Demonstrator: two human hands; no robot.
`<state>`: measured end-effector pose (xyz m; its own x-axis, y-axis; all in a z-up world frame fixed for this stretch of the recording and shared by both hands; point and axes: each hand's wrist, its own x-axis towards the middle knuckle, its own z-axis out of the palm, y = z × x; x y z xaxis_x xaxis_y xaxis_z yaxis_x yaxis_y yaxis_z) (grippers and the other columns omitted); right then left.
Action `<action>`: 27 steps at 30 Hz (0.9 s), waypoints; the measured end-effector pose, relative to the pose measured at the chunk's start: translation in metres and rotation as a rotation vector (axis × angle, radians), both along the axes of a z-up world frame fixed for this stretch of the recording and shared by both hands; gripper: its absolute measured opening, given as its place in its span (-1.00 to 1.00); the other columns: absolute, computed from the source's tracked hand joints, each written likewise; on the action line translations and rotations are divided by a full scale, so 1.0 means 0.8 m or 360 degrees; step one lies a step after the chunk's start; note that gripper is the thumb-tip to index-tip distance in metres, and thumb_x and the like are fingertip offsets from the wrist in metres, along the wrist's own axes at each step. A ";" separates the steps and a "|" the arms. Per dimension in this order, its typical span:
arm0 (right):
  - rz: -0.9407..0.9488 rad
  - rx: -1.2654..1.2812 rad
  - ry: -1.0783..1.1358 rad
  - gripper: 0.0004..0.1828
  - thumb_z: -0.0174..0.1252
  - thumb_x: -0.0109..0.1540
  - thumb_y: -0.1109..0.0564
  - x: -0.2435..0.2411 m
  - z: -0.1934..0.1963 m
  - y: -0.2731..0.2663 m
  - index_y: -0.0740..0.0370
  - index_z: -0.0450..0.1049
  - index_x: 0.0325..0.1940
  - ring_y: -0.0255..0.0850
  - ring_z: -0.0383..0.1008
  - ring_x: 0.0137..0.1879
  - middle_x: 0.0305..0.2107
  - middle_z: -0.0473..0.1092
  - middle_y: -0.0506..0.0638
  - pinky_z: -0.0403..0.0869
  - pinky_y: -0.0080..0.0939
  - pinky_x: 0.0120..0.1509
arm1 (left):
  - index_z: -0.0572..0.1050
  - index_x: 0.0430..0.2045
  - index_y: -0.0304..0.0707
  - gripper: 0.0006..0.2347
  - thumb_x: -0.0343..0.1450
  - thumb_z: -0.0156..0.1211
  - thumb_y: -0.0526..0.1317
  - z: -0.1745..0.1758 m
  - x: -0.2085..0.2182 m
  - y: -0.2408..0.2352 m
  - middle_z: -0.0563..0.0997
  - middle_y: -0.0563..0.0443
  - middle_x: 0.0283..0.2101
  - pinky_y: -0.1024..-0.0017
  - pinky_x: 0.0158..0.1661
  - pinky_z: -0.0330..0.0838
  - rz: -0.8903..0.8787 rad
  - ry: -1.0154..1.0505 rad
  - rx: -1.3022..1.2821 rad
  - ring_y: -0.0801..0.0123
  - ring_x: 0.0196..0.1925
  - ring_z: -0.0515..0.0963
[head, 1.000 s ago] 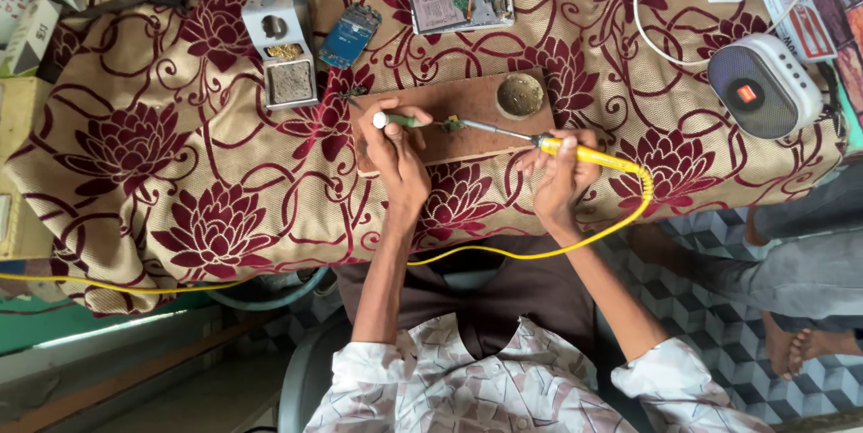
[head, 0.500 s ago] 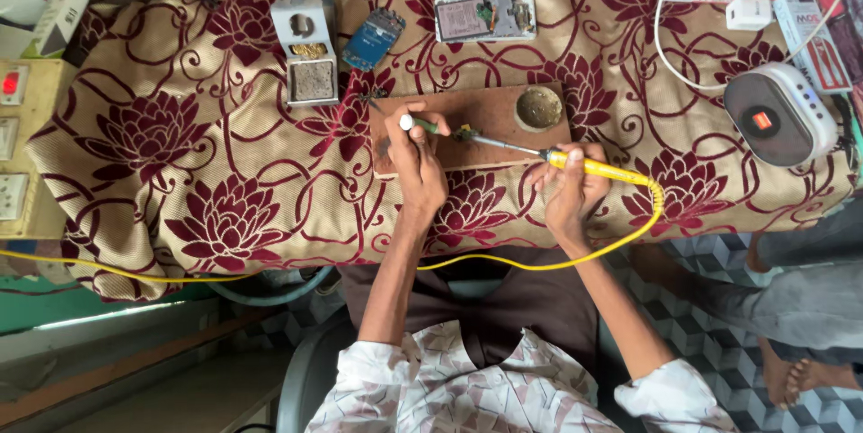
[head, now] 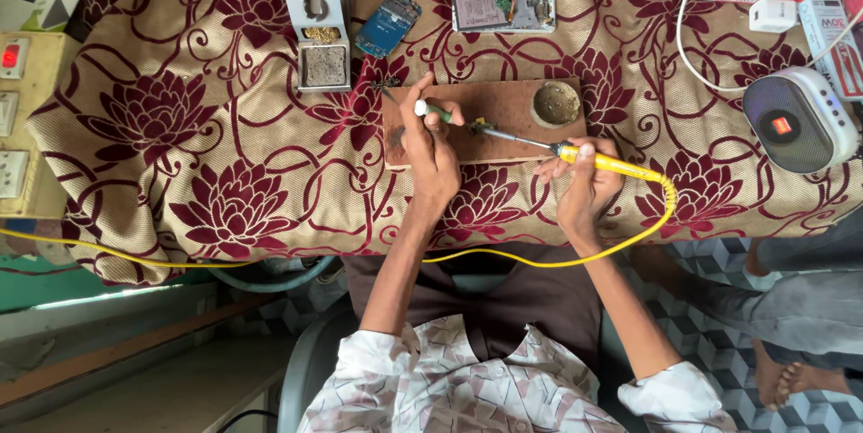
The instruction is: The person uses a soldering iron and solder wire to work on a small electronic component held with tweezers. They repeatedly apply heat and solder to the component while seated at a cluttered workbench.
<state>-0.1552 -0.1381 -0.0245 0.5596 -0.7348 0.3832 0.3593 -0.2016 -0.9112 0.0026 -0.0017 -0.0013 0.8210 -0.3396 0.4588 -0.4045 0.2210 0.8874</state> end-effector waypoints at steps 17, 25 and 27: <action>-0.0060 0.0051 -0.0111 -0.71 -0.17 0.53 0.04 -0.001 -0.002 0.000 0.35 0.23 -0.06 -0.14 0.47 -0.47 -0.52 0.30 0.06 0.57 -0.12 -0.27 | 0.20 0.28 -0.28 -0.70 0.72 -0.33 -0.13 -0.012 -0.001 -0.001 0.56 0.00 -0.22 0.58 -0.39 0.19 -0.0027 0.0026 -0.0203 0.60 -0.42 0.32; -0.0109 -0.0003 -0.0044 -0.73 -0.16 0.56 0.07 0.002 -0.001 -0.002 0.36 0.22 -0.06 -0.18 0.40 -0.47 -0.52 0.27 0.05 0.62 -0.05 -0.21 | 0.22 0.25 -0.29 -0.73 0.72 -0.32 -0.16 -0.003 -0.004 0.000 0.56 0.00 -0.22 0.58 -0.40 0.20 -0.0055 0.0040 -0.0159 0.60 -0.44 0.30; -0.0124 -0.0051 -0.0039 -0.71 -0.16 0.56 0.05 0.005 0.000 -0.004 0.36 0.21 -0.08 -0.17 0.40 -0.45 -0.51 0.28 0.07 0.61 -0.06 -0.21 | 0.21 0.26 -0.28 -0.73 0.72 -0.31 -0.16 0.000 0.000 -0.002 0.57 0.01 -0.22 0.59 -0.38 0.24 -0.0079 -0.0043 -0.0152 0.60 -0.42 0.34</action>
